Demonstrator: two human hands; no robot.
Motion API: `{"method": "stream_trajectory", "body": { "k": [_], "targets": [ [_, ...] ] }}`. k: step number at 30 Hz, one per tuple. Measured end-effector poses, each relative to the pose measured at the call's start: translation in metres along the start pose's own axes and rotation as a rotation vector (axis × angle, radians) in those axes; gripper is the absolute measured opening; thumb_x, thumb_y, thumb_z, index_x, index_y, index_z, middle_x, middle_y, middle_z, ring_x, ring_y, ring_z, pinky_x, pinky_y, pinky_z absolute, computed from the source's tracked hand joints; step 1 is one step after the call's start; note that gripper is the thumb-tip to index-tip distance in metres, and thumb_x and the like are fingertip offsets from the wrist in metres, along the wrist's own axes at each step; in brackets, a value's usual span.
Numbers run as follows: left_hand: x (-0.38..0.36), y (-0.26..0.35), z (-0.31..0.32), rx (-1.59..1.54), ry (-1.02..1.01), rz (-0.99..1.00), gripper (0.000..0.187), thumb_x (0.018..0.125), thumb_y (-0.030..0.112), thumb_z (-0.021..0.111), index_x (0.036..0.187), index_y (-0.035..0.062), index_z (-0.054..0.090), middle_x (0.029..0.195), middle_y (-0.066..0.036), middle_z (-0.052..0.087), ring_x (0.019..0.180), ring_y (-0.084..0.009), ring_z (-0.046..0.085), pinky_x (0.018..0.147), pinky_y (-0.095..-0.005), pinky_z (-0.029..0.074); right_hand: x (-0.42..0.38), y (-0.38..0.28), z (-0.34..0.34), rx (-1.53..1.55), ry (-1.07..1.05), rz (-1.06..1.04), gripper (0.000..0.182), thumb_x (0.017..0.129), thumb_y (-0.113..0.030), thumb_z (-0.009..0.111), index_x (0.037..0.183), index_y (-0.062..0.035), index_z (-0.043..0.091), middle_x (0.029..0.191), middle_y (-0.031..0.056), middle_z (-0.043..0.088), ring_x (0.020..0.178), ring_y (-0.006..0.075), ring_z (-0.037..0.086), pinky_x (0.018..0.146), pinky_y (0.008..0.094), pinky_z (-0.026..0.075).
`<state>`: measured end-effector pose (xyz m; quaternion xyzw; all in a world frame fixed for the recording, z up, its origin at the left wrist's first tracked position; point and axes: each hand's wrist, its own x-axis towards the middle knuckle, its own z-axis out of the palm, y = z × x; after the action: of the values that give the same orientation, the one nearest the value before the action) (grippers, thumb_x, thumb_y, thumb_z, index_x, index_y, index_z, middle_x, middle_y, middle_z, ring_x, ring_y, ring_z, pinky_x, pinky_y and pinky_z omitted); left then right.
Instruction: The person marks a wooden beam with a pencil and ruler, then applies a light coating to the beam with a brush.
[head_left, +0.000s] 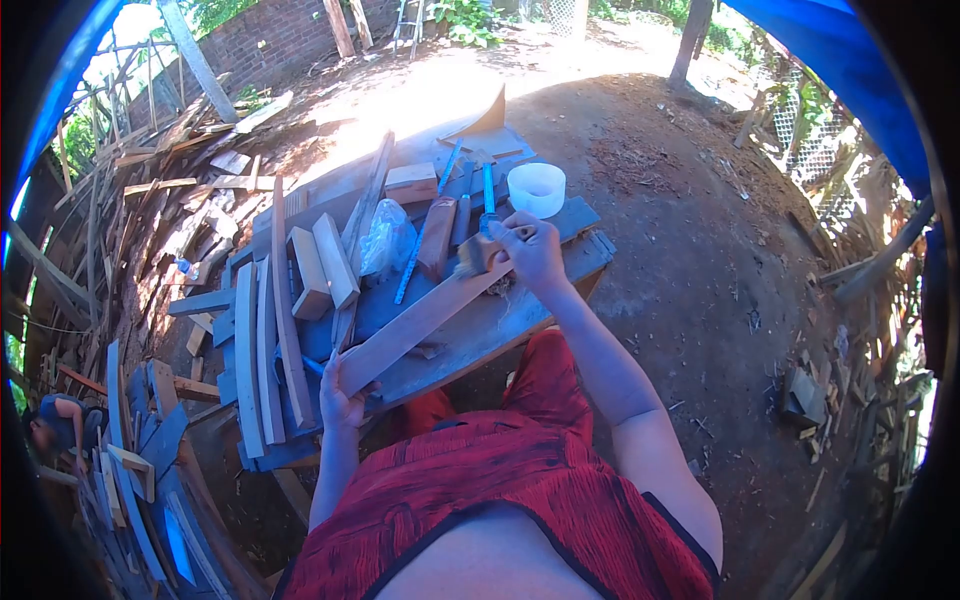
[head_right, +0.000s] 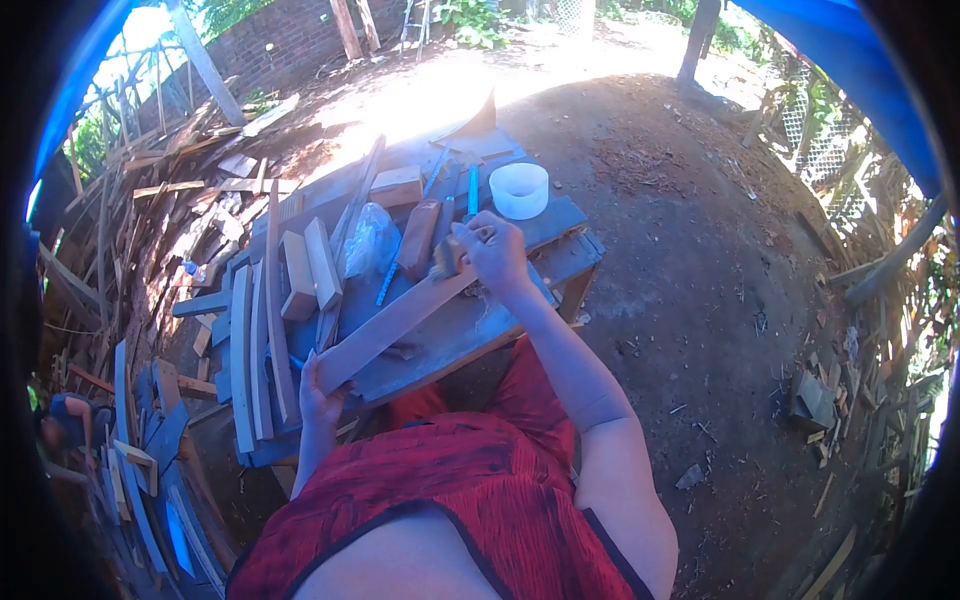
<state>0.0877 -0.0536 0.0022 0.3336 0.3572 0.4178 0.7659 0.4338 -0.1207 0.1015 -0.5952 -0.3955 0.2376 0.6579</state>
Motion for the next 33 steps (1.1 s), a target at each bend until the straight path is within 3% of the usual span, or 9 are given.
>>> {"method": "stream_trajectory", "body": {
  "k": [7,11,13,23,29,33],
  "targets": [
    [0.000,0.001,-0.003,-0.004,-0.047,-0.005,0.048,0.090,0.044,0.053,0.114,0.0031,0.058,0.105,-0.012,0.065,0.091,-0.0244,0.064,0.062,-0.0390,0.055,0.004,0.013,-0.014,-0.228,0.185,-0.270,0.017,0.087,-0.017,0.068,0.081,-0.0025,0.062,0.065,-0.0008,0.059,0.055,0.0042,0.057,0.051,0.0197,0.044],
    [-0.001,0.002,-0.001,0.008,-0.046,-0.010,0.048,0.090,0.044,0.053,0.114,0.0032,0.058,0.105,-0.012,0.065,0.090,-0.0244,0.064,0.063,-0.0389,0.055,-0.011,-0.001,0.002,-0.109,0.103,-0.232,0.016,0.088,-0.017,0.067,0.082,-0.0028,0.063,0.067,-0.0005,0.060,0.057,0.0046,0.058,0.051,0.0195,0.044],
    [-0.001,0.001,-0.002,0.000,-0.046,-0.001,0.048,0.090,0.044,0.052,0.114,0.0033,0.058,0.105,-0.012,0.065,0.090,-0.0245,0.064,0.062,-0.0387,0.055,-0.017,-0.004,0.012,0.102,-0.008,-0.026,0.018,0.089,-0.017,0.065,0.079,-0.0033,0.060,0.064,0.0011,0.060,0.055,0.0069,0.058,0.051,0.0215,0.043],
    [-0.002,-0.001,-0.002,-0.001,-0.024,-0.017,0.046,0.090,0.044,0.053,0.113,0.0038,0.058,0.103,-0.012,0.065,0.088,-0.0245,0.065,0.061,-0.0385,0.055,-0.011,0.007,0.014,0.138,-0.051,0.021,0.018,0.090,-0.018,0.064,0.079,-0.0044,0.060,0.066,0.0009,0.062,0.055,0.0043,0.058,0.050,0.0194,0.042],
    [-0.002,-0.003,-0.004,-0.014,0.004,-0.020,0.044,0.090,0.044,0.053,0.112,0.0056,0.058,0.102,-0.012,0.065,0.087,-0.0248,0.065,0.060,-0.0385,0.055,0.003,0.019,-0.001,-0.012,0.083,-0.058,0.019,0.088,-0.017,0.065,0.076,-0.0028,0.061,0.066,0.0037,0.061,0.060,0.0091,0.061,0.054,0.0244,0.045],
    [-0.002,-0.003,-0.005,-0.008,0.015,-0.020,0.044,0.090,0.045,0.054,0.112,0.0069,0.058,0.102,-0.011,0.065,0.088,-0.0248,0.065,0.060,-0.0386,0.055,0.007,0.026,-0.010,-0.261,0.189,-0.270,0.017,0.085,-0.017,0.068,0.079,-0.0019,0.062,0.071,0.0071,0.059,0.068,0.0151,0.061,0.061,0.0292,0.046]
  ]
}}
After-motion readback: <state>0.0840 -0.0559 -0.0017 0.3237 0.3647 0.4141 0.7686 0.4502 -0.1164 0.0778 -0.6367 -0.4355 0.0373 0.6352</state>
